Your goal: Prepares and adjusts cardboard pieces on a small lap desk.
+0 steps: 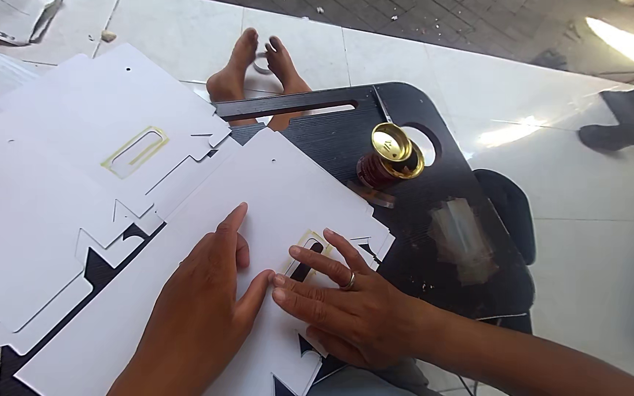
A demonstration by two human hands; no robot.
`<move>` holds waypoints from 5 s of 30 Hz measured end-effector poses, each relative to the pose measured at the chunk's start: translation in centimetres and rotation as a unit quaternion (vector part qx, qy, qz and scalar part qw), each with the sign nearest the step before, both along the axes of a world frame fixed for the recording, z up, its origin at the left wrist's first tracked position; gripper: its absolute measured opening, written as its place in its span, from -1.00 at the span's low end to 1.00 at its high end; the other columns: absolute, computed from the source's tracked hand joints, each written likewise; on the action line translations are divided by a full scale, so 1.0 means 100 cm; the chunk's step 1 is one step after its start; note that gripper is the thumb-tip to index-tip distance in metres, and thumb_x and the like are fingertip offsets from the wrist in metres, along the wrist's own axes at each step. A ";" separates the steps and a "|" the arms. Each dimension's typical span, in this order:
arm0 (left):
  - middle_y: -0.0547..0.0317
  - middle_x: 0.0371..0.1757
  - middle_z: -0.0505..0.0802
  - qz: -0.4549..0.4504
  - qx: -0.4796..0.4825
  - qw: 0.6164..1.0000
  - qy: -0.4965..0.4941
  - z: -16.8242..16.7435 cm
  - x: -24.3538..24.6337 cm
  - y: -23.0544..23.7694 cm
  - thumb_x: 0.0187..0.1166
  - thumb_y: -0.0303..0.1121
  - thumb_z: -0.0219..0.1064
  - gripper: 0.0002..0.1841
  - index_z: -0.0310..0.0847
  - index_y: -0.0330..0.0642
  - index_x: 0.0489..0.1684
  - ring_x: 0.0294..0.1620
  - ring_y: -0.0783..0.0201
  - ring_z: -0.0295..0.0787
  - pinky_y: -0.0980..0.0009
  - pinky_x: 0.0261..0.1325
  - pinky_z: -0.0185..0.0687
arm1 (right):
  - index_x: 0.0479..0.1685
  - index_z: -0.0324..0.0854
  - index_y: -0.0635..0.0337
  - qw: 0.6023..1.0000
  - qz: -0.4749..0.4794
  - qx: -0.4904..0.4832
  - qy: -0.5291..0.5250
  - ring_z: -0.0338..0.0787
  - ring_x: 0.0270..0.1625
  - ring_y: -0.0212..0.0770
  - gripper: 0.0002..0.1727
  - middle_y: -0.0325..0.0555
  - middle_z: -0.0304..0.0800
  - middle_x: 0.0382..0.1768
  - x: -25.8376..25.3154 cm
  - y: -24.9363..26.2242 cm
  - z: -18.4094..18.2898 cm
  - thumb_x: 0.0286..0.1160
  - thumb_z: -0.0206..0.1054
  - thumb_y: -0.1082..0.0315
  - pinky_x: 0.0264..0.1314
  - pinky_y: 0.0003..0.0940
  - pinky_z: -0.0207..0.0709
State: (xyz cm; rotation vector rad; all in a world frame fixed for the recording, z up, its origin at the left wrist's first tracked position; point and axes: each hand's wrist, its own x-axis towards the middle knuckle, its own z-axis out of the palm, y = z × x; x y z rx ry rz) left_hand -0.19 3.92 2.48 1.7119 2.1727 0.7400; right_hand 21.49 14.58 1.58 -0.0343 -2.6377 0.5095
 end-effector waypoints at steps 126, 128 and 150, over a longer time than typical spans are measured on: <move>-0.60 -0.01 0.75 0.292 0.097 0.949 0.068 0.115 -0.229 0.035 0.89 -0.22 0.03 -0.55 0.63 -0.54 0.19 0.11 -0.48 0.68 -0.47 0.20 0.35 | 0.63 0.40 0.23 0.978 -0.189 0.041 0.081 0.34 0.77 0.01 -0.44 0.02 0.58 0.59 0.038 0.036 -0.030 0.84 -0.04 0.09 0.83 -0.10 0.07; -0.61 0.05 0.75 0.290 0.072 0.952 0.074 0.107 -0.260 0.041 0.89 -0.24 0.04 -0.56 0.64 -0.55 0.20 0.20 -0.51 0.67 -0.48 0.29 0.32 | 0.64 0.40 0.22 0.978 -0.189 0.039 0.080 0.34 0.78 -0.01 -0.44 0.00 0.58 0.59 0.039 0.037 -0.031 0.84 -0.05 0.08 0.84 -0.11 0.05; -0.31 0.41 0.69 -0.061 0.138 0.984 0.089 0.009 -0.134 0.051 0.68 -0.06 0.21 -0.53 0.73 -0.22 0.31 0.43 -0.28 0.59 -0.20 0.41 0.48 | 0.16 0.81 0.09 0.948 -0.283 -0.130 0.070 0.51 0.61 -0.13 -0.63 0.10 0.53 0.56 0.073 0.091 0.063 0.71 0.12 0.19 0.58 -0.24 0.47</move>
